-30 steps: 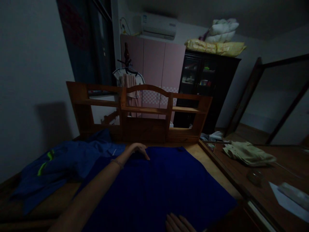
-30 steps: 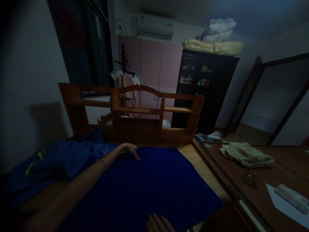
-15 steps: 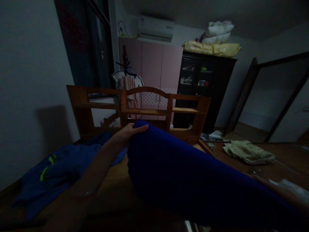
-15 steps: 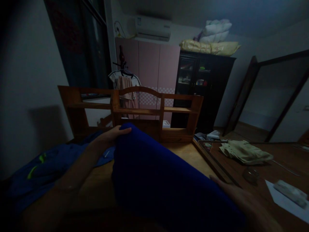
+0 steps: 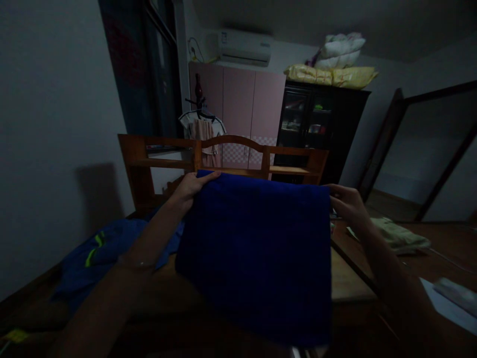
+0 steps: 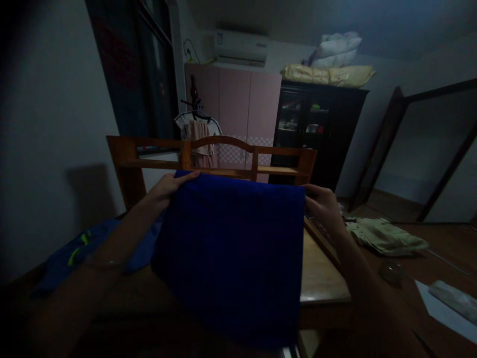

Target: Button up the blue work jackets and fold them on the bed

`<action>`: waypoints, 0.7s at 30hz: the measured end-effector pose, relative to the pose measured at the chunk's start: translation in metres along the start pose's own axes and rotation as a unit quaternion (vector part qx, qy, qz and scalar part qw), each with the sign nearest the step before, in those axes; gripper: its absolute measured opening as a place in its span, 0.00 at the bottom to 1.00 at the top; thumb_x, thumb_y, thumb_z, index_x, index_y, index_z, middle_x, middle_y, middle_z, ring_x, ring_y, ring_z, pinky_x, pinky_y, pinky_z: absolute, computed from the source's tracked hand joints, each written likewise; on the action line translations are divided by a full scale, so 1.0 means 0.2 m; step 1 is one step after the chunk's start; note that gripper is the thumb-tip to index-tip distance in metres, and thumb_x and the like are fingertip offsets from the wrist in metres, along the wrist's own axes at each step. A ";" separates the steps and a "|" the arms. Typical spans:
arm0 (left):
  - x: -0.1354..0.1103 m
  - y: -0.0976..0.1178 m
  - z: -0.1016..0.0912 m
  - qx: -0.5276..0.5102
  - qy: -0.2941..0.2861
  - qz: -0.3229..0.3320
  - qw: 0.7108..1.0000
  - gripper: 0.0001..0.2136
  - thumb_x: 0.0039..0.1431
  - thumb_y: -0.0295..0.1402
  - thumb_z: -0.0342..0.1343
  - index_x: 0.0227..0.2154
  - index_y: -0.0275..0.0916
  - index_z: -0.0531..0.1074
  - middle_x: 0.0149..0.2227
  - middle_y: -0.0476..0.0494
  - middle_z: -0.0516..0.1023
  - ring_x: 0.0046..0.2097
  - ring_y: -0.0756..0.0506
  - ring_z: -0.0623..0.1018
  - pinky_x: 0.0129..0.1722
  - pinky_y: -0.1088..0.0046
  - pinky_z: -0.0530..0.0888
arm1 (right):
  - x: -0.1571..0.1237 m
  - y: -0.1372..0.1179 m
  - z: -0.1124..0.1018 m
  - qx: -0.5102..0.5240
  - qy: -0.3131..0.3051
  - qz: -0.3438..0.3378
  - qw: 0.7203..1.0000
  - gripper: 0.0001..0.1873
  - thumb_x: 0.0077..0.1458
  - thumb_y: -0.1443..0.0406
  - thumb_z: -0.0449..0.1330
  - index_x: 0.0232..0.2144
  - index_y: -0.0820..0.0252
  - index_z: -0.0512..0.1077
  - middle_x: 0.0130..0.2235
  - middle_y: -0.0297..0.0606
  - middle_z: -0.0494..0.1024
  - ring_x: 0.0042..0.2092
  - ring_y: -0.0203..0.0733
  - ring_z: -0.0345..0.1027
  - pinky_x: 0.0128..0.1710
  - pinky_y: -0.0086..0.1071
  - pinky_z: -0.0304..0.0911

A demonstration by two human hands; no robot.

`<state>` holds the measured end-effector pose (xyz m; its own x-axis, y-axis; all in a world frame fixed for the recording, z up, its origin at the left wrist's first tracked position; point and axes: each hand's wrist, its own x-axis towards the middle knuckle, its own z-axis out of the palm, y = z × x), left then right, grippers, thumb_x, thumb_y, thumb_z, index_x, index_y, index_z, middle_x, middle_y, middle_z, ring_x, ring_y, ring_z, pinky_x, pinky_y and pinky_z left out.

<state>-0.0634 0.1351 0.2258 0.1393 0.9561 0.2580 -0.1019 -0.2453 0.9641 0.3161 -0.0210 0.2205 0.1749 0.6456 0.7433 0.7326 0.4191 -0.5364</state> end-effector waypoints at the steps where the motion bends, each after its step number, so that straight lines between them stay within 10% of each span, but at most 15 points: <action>1: 0.01 0.01 -0.01 -0.004 0.008 0.016 1.000 0.24 0.37 0.44 0.68 0.35 0.32 0.74 0.32 0.38 0.80 0.27 0.46 0.78 0.28 0.68 0.77 | 0.04 0.01 0.03 0.014 -0.006 0.008 1.000 0.17 0.49 0.59 0.59 0.38 0.67 0.76 0.25 0.38 0.76 0.23 0.37 0.67 0.21 0.28 0.61; 7: -0.08 -0.04 -0.11 0.007 0.045 0.068 0.997 0.25 0.40 0.43 0.67 0.39 0.33 0.75 0.40 0.38 0.79 0.39 0.42 0.79 0.40 0.66 0.77 | 0.00 0.08 0.10 0.081 0.004 0.036 0.996 0.18 0.49 0.61 0.60 0.43 0.63 0.73 0.30 0.37 0.76 0.27 0.37 0.69 0.26 0.28 0.65; 15: -0.68 -0.80 -0.38 0.133 -0.072 -0.165 0.975 0.25 0.40 0.51 0.62 0.40 0.39 0.74 0.40 0.42 0.80 0.45 0.39 0.78 0.49 0.64 0.73 | -0.76 0.47 0.25 0.092 -0.223 0.118 0.963 0.12 0.54 0.59 0.56 0.33 0.59 0.75 0.38 0.42 0.78 0.37 0.45 0.73 0.37 0.37 0.70; 18: -0.86 -0.98 -0.56 0.264 0.102 -0.158 0.946 0.31 0.38 0.56 0.59 0.45 0.46 0.69 0.40 0.43 0.80 0.45 0.36 0.78 0.47 0.59 0.74 | -0.94 0.53 0.26 0.023 -0.232 0.133 0.963 0.15 0.56 0.60 0.51 0.32 0.59 0.76 0.43 0.45 0.76 0.40 0.48 0.72 0.35 0.37 0.70; 21: -0.90 -0.92 -0.54 0.385 0.204 -0.079 0.896 0.27 0.47 0.55 0.53 0.48 0.48 0.66 0.48 0.43 0.75 0.51 0.36 0.74 0.52 0.55 0.70 | -0.90 0.45 0.28 -0.067 -0.187 0.112 0.974 0.16 0.57 0.61 0.49 0.39 0.57 0.75 0.47 0.45 0.74 0.44 0.47 0.71 0.38 0.38 0.69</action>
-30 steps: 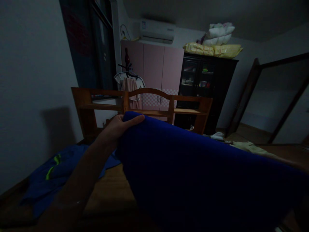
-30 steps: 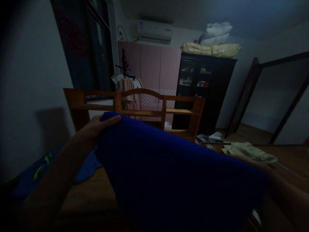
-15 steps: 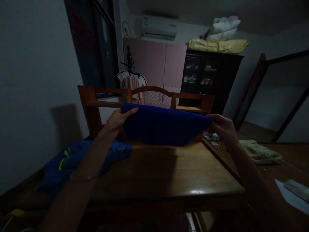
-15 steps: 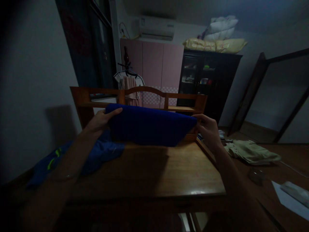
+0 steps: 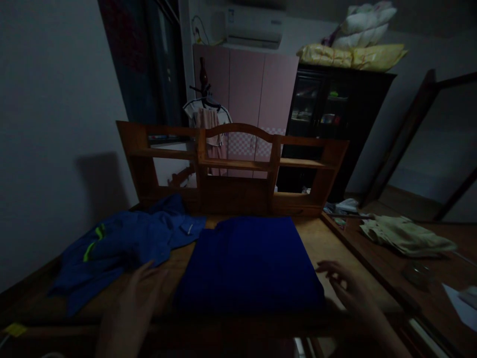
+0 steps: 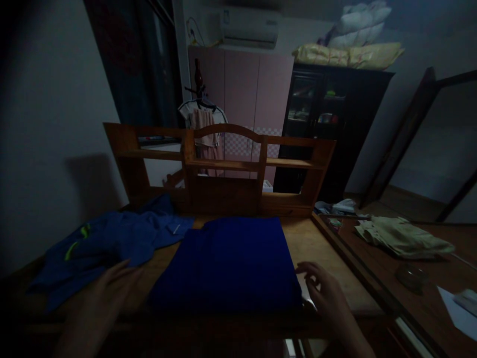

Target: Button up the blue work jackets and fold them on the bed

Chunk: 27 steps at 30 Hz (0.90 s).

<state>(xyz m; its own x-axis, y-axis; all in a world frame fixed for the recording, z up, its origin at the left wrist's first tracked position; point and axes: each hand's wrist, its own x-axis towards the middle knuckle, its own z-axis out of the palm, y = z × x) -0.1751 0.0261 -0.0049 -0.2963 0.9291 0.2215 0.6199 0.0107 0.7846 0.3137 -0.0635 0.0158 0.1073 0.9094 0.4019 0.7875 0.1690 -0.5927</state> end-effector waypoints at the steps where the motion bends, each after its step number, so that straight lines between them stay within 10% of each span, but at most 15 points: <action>1: -0.02 0.09 0.01 0.017 0.025 0.043 0.999 0.24 0.51 0.53 0.51 0.48 0.49 0.67 0.50 0.44 0.73 0.53 0.37 0.72 0.54 0.55 0.68 | 0.05 -0.06 0.00 -0.017 0.012 -0.017 1.000 0.16 0.58 0.61 0.49 0.41 0.56 0.74 0.49 0.44 0.72 0.47 0.47 0.69 0.42 0.39 0.68; 8: -0.09 0.74 0.45 0.110 -0.076 0.385 0.913 0.20 0.65 0.44 0.38 0.55 0.46 0.65 0.60 0.48 0.62 0.63 0.43 0.58 0.64 0.57 0.54 | 0.54 -0.27 0.28 -0.136 0.032 -0.089 0.986 0.25 0.60 0.50 0.48 0.54 0.54 0.66 0.59 0.43 0.61 0.60 0.49 0.53 0.59 0.45 0.51; 13: -0.07 0.55 0.74 0.216 -0.130 0.349 0.902 0.25 0.64 0.49 0.36 0.60 0.49 0.57 0.63 0.47 0.56 0.65 0.39 0.54 0.62 0.49 0.53 | 0.70 -0.10 0.59 -0.236 -0.111 0.000 0.965 0.34 0.59 0.43 0.41 0.62 0.47 0.52 0.65 0.40 0.48 0.66 0.56 0.36 0.60 0.57 0.38; 18: -0.11 0.38 0.78 0.257 -0.072 0.290 0.919 0.27 0.64 0.49 0.34 0.63 0.48 0.49 0.65 0.45 0.52 0.66 0.39 0.51 0.63 0.50 0.48 | 0.69 0.00 0.65 -0.235 -0.170 -0.027 0.957 0.36 0.58 0.40 0.35 0.64 0.42 0.43 0.67 0.35 0.41 0.66 0.52 0.28 0.61 0.55 0.30; 27: -0.15 0.44 0.78 0.308 -0.018 0.215 0.926 0.26 0.63 0.48 0.36 0.61 0.46 0.55 0.64 0.41 0.53 0.65 0.31 0.47 0.58 0.37 0.37 | 0.84 -0.29 0.84 -0.144 -0.270 -0.086 0.948 0.37 0.55 0.37 0.35 0.63 0.38 0.42 0.67 0.35 0.35 0.67 0.52 0.27 0.60 0.56 0.26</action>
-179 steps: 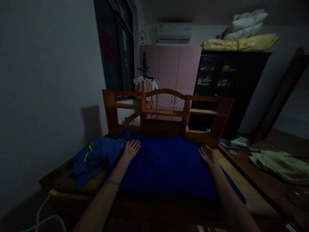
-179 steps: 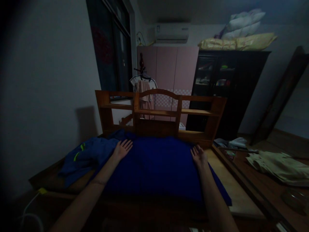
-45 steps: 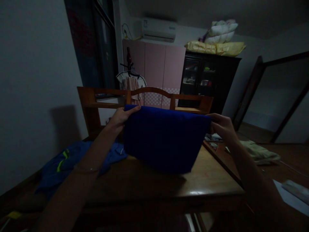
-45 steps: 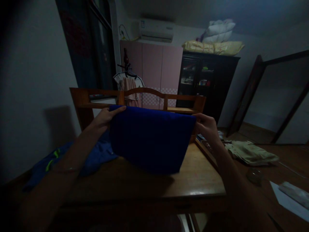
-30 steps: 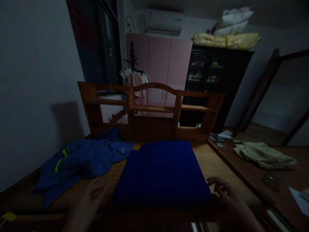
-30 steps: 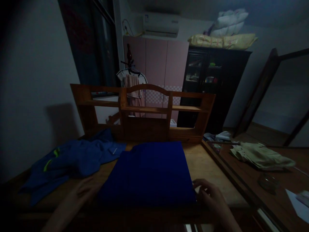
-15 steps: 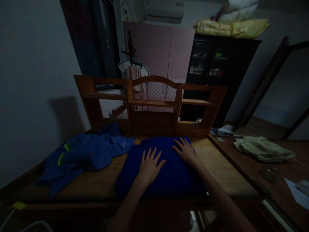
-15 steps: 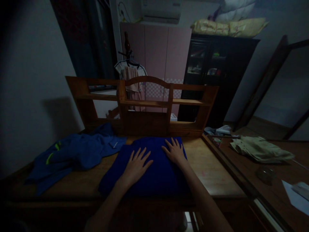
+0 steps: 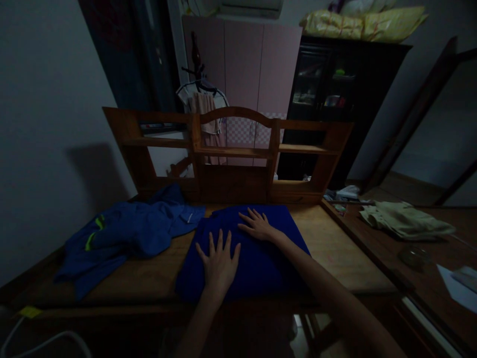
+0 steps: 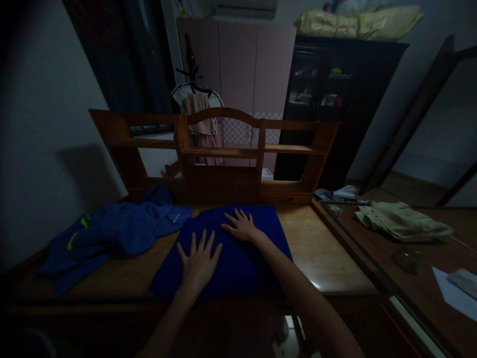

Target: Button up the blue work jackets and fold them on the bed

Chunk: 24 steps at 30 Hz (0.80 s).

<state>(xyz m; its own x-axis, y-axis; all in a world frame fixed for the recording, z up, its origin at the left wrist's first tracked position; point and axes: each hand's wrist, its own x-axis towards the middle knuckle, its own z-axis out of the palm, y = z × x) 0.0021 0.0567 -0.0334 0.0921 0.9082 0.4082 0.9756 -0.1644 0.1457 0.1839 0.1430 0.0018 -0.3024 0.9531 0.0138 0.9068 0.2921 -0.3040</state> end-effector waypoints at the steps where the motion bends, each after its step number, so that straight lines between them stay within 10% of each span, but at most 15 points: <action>1: 0.00 0.00 0.00 0.004 -0.001 -0.008 1.000 0.26 0.63 0.48 0.36 0.61 0.46 0.56 0.64 0.41 0.53 0.65 0.30 0.46 0.56 0.34 0.36 | 0.05 -0.06 0.03 0.007 -0.004 -0.001 1.000 0.37 0.54 0.37 0.35 0.63 0.38 0.43 0.67 0.36 0.35 0.66 0.53 0.27 0.60 0.57 0.26; 7: -0.01 0.00 0.00 0.012 -0.012 -0.007 1.000 0.25 0.63 0.45 0.36 0.57 0.41 0.64 0.63 0.40 0.56 0.65 0.29 0.46 0.56 0.33 0.36 | 0.26 -0.36 0.18 -0.007 0.021 -0.072 0.997 0.35 0.57 0.40 0.37 0.61 0.43 0.53 0.66 0.38 0.43 0.66 0.51 0.33 0.60 0.55 0.25; 14: -0.02 -0.01 0.00 0.010 -0.002 0.001 1.000 0.25 0.63 0.46 0.36 0.55 0.39 0.66 0.62 0.38 0.59 0.65 0.29 0.47 0.57 0.35 0.38 | 0.27 -0.40 0.19 -0.008 0.018 -0.119 0.993 0.29 0.62 0.47 0.38 0.61 0.46 0.54 0.65 0.40 0.49 0.66 0.46 0.38 0.62 0.50 0.29; 19: -0.01 -0.02 0.00 0.001 0.000 -0.008 1.000 0.26 0.63 0.47 0.37 0.58 0.41 0.61 0.63 0.39 0.57 0.65 0.30 0.46 0.57 0.35 0.37 | 0.03 -0.28 0.06 -0.013 -0.032 -0.141 0.989 0.29 0.63 0.47 0.34 0.62 0.41 0.50 0.66 0.36 0.43 0.66 0.48 0.34 0.62 0.51 0.35; 24: 0.00 -0.01 -0.01 -0.010 0.004 -0.021 1.000 0.27 0.63 0.48 0.34 0.61 0.44 0.57 0.65 0.41 0.52 0.65 0.30 0.46 0.57 0.35 0.35 | -0.29 0.10 0.04 -0.141 0.105 0.068 0.982 0.28 0.63 0.50 0.37 0.64 0.45 0.47 0.67 0.36 0.40 0.67 0.51 0.27 0.61 0.54 0.34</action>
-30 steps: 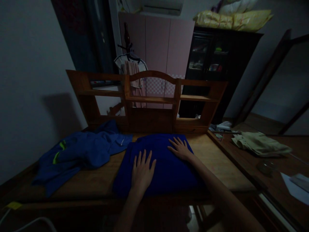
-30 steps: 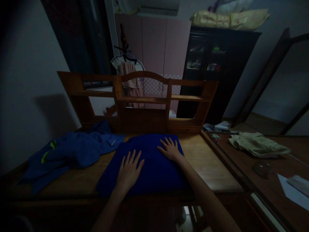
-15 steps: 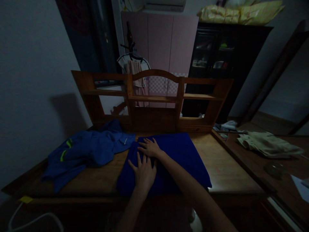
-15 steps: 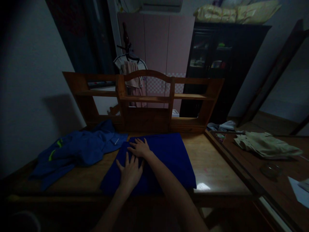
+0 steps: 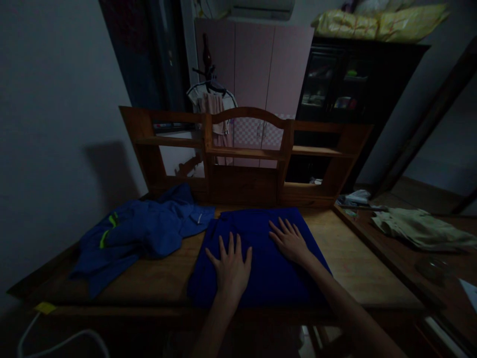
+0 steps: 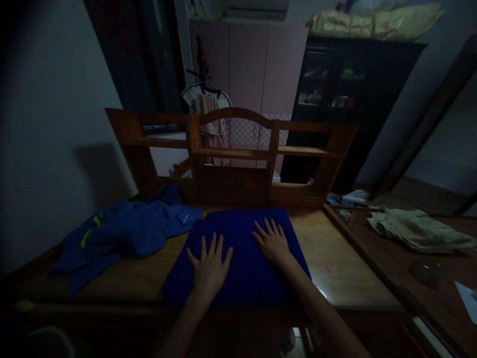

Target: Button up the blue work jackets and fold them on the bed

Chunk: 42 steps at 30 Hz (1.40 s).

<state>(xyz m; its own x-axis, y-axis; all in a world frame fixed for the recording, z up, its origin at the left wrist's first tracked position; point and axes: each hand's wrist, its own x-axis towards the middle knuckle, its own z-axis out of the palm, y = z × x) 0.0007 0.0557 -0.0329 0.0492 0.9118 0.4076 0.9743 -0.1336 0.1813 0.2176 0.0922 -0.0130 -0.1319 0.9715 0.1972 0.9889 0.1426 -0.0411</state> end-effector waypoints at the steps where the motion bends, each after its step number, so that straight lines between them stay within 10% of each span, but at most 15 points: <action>1: 0.00 0.00 0.00 -0.002 0.000 0.000 1.000 0.27 0.63 0.49 0.33 0.61 0.44 0.57 0.65 0.41 0.52 0.65 0.30 0.46 0.57 0.35 0.35 | -0.05 0.09 0.02 -0.012 -0.013 0.012 1.000 0.28 0.63 0.50 0.38 0.64 0.45 0.47 0.67 0.35 0.40 0.67 0.50 0.27 0.61 0.54 0.36; 6: -0.01 -0.01 -0.02 -0.019 -0.010 0.008 1.000 0.28 0.63 0.48 0.34 0.61 0.42 0.56 0.65 0.40 0.52 0.66 0.30 0.45 0.57 0.35 0.38 | -0.25 0.29 0.05 -0.036 -0.001 0.041 0.999 0.25 0.65 0.57 0.35 0.60 0.49 0.58 0.66 0.38 0.46 0.66 0.53 0.32 0.58 0.61 0.39; 14: -0.03 -0.03 -0.04 -0.016 -0.015 0.031 0.999 0.26 0.64 0.45 0.35 0.62 0.43 0.53 0.65 0.42 0.51 0.66 0.33 0.45 0.60 0.40 0.38 | -0.54 -0.11 -0.16 0.038 0.003 -0.106 0.994 0.32 0.62 0.50 0.45 0.64 0.45 0.42 0.66 0.34 0.42 0.66 0.48 0.34 0.62 0.54 0.40; 24: -0.25 -0.49 -0.18 -0.032 -0.173 0.239 0.955 0.53 0.38 0.55 0.62 0.64 0.47 0.40 0.66 0.44 0.42 0.66 0.36 0.49 0.63 0.51 0.50 | -0.80 0.14 -0.12 0.045 0.018 -0.120 0.992 0.40 0.55 0.54 0.57 0.64 0.50 0.44 0.65 0.39 0.46 0.65 0.52 0.41 0.60 0.51 0.52; 32: -0.27 -0.61 -0.28 -0.072 -0.164 0.264 0.948 0.35 0.53 0.20 0.47 0.61 0.56 0.49 0.64 0.54 0.53 0.64 0.48 0.55 0.63 0.58 0.54 | -0.88 0.25 -0.16 0.100 0.023 -0.100 0.990 0.34 0.56 0.58 0.56 0.63 0.50 0.50 0.63 0.37 0.54 0.62 0.48 0.51 0.60 0.45 0.56; 42: -0.22 -0.61 -0.29 -0.110 -0.062 0.192 0.973 0.20 0.57 0.26 0.42 0.47 0.49 0.72 0.50 0.53 0.75 0.50 0.48 0.75 0.53 0.69 0.71 | -0.94 0.27 -0.07 0.057 0.102 -0.118 0.986 0.35 0.55 0.60 0.58 0.63 0.56 0.53 0.60 0.43 0.60 0.59 0.50 0.58 0.56 0.44 0.63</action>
<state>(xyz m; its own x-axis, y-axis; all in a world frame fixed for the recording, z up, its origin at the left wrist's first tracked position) -0.1334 0.0089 -0.0221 0.4400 0.8161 0.3747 0.8086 -0.5416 0.2300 0.2969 -0.0847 -0.0389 -0.3298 0.8520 0.4067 0.9166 0.3921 -0.0781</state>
